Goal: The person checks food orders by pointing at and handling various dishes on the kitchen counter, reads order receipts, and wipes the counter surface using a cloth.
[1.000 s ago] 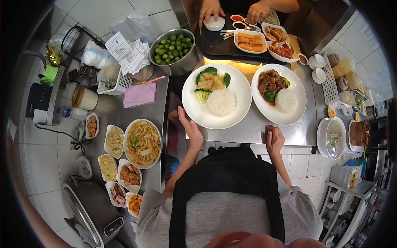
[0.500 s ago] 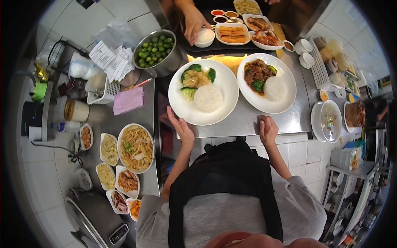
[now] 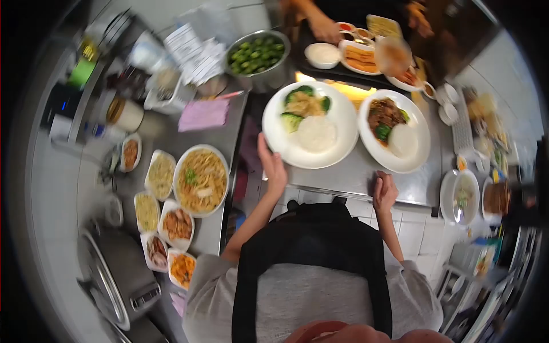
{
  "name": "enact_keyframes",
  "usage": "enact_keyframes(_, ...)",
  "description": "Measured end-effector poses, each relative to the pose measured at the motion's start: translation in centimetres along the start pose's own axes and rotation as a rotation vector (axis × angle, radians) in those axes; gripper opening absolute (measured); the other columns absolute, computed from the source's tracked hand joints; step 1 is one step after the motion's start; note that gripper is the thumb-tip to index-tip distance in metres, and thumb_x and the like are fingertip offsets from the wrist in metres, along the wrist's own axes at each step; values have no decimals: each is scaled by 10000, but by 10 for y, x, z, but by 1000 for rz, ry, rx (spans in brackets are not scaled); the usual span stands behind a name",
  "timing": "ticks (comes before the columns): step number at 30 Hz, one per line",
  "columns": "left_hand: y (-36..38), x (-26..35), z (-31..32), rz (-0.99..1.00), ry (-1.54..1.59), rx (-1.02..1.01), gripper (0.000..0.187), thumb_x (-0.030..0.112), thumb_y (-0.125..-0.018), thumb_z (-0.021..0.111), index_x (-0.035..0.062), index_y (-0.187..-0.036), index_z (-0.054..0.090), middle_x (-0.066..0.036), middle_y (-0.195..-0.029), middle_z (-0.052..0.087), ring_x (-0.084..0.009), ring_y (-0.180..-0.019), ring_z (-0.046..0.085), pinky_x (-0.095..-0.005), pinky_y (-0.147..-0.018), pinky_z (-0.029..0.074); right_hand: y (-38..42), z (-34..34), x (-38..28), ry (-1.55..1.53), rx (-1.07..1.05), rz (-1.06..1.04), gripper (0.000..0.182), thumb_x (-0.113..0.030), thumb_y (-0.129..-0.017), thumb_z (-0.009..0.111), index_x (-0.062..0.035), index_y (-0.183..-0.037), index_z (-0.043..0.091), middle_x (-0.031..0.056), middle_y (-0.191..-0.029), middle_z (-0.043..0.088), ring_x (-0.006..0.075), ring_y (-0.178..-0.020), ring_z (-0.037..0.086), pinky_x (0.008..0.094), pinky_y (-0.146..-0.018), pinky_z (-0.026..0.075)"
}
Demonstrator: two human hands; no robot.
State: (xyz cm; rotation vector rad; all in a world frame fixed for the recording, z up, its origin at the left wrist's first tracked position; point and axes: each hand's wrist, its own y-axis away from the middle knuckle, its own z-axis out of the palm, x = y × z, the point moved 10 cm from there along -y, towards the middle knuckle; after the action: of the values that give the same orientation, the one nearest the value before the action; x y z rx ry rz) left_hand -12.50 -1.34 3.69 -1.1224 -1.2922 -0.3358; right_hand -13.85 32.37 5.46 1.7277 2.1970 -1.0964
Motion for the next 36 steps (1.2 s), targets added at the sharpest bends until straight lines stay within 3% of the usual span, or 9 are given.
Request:
enact_keyframes(3,-4,23,-9,-7,-12,20,648,417,-877,315,-60,-1286,155,-201,-1333,197,-303,-1235,202,-356,-1011,138,1,2,0,8,17,-19,177,-151,-829,425,-44,-889,553,125,-745,526,305,-672,524,365,-578,410)
enact_keyframes(8,2,2,-9,-33,-89,-21,588,338,-883,326,-46,-1292,149,-210,-1336,185,-330,-1237,183,-373,-1013,141,4,10,2,52,-14,-34,221,-162,-861,394,-11,-900,551,133,-791,547,299,-701,535,356,-619,415)
enact_keyframes(18,4,5,-7,23,-26,-35,580,277,-870,351,-63,-1291,142,-219,-1335,178,-334,-1236,186,-377,-1012,136,4,1,-2,74,31,-63,159,-131,-833,425,-42,-877,549,137,-758,534,314,-680,523,377,-598,412)
enact_keyframes(28,5,13,-10,19,-84,-25,620,390,-880,304,-43,-1294,149,-214,-1328,196,-347,-1218,217,-395,-1000,170,4,-5,-10,41,50,-62,126,-130,-828,439,-46,-838,533,138,-745,528,323,-664,523,392,-571,407)
enact_keyframes(36,5,13,-12,29,-65,-18,619,386,-881,303,-41,-1297,138,-215,-1329,186,-349,-1219,210,-396,-1002,162,3,-4,-11,67,27,-50,136,-145,-831,430,-55,-842,532,141,-748,528,336,-658,521,398,-566,406)
